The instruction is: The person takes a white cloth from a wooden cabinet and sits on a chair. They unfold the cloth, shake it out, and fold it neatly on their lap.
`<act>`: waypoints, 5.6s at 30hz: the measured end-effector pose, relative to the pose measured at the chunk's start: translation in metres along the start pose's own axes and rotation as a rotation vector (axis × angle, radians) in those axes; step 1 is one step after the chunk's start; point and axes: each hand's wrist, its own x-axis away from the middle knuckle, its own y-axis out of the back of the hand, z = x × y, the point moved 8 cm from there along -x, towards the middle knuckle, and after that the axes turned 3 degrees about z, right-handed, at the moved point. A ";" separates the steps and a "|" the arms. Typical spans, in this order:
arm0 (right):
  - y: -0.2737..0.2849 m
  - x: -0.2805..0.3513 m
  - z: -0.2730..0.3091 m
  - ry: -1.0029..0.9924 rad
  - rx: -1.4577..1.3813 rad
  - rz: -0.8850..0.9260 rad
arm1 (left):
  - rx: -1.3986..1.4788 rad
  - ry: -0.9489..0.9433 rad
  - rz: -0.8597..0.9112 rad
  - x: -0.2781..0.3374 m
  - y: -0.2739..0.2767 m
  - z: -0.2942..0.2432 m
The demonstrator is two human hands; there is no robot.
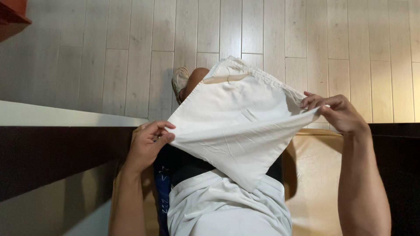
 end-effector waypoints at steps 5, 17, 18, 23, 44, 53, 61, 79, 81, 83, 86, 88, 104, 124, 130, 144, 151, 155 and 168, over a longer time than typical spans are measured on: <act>0.006 -0.008 -0.021 -0.535 0.465 -0.413 | -0.376 -0.054 -0.144 -0.015 -0.008 0.022; -0.047 -0.016 0.031 0.055 0.912 -0.485 | -0.491 -0.246 -0.298 0.000 -0.009 0.014; -0.054 -0.016 0.040 0.051 0.909 -0.484 | -0.492 -0.243 -0.295 0.000 -0.010 0.014; -0.099 0.006 0.049 0.039 0.699 -0.418 | -0.592 -0.292 -0.270 0.010 -0.019 -0.005; -0.172 -0.127 0.049 -0.167 0.829 0.586 | -0.451 -0.205 -0.029 -0.004 -0.027 -0.031; -0.165 -0.105 0.033 -0.378 0.478 0.651 | -0.363 -0.238 0.009 -0.005 -0.028 -0.031; -0.149 -0.101 0.002 -0.521 0.516 0.677 | -0.358 -0.196 0.013 -0.010 -0.032 -0.013; -0.132 -0.091 -0.002 -0.655 0.204 0.734 | -0.361 -0.164 -0.138 -0.013 -0.024 0.015; -0.106 -0.088 0.004 -0.699 0.277 0.597 | -0.398 -0.157 -0.169 -0.013 -0.022 0.018; -0.069 -0.080 0.000 -0.722 0.481 0.399 | -0.432 -0.146 -0.233 -0.010 -0.017 0.017; -0.034 -0.056 0.004 -0.828 0.641 0.181 | -0.431 -0.207 -0.272 -0.003 -0.019 -0.007; -0.018 -0.037 -0.007 -0.811 0.602 0.096 | -0.430 -0.190 -0.278 0.001 -0.016 0.003; 0.005 0.014 -0.078 -0.342 0.455 -0.337 | -0.437 -0.177 -0.382 -0.002 -0.010 0.034; -0.081 -0.031 0.004 0.058 0.910 -0.314 | -0.832 -0.276 -0.370 -0.003 -0.029 -0.007; -0.077 -0.043 0.007 -0.047 0.835 -0.232 | -0.755 -0.187 -0.248 -0.006 -0.023 0.002; -0.064 -0.035 -0.022 -0.147 0.991 -0.425 | -0.487 -0.106 -0.288 -0.014 -0.020 0.019; -0.195 -0.020 0.074 0.236 0.726 -0.247 | -0.671 -0.497 -0.214 0.014 -0.094 -0.056; -0.261 -0.016 0.074 0.201 1.162 -0.131 | -0.833 -0.441 0.142 0.009 -0.147 -0.048; -0.134 0.059 -0.020 -0.213 0.890 -0.510 | -0.323 0.097 -0.211 -0.027 -0.050 0.088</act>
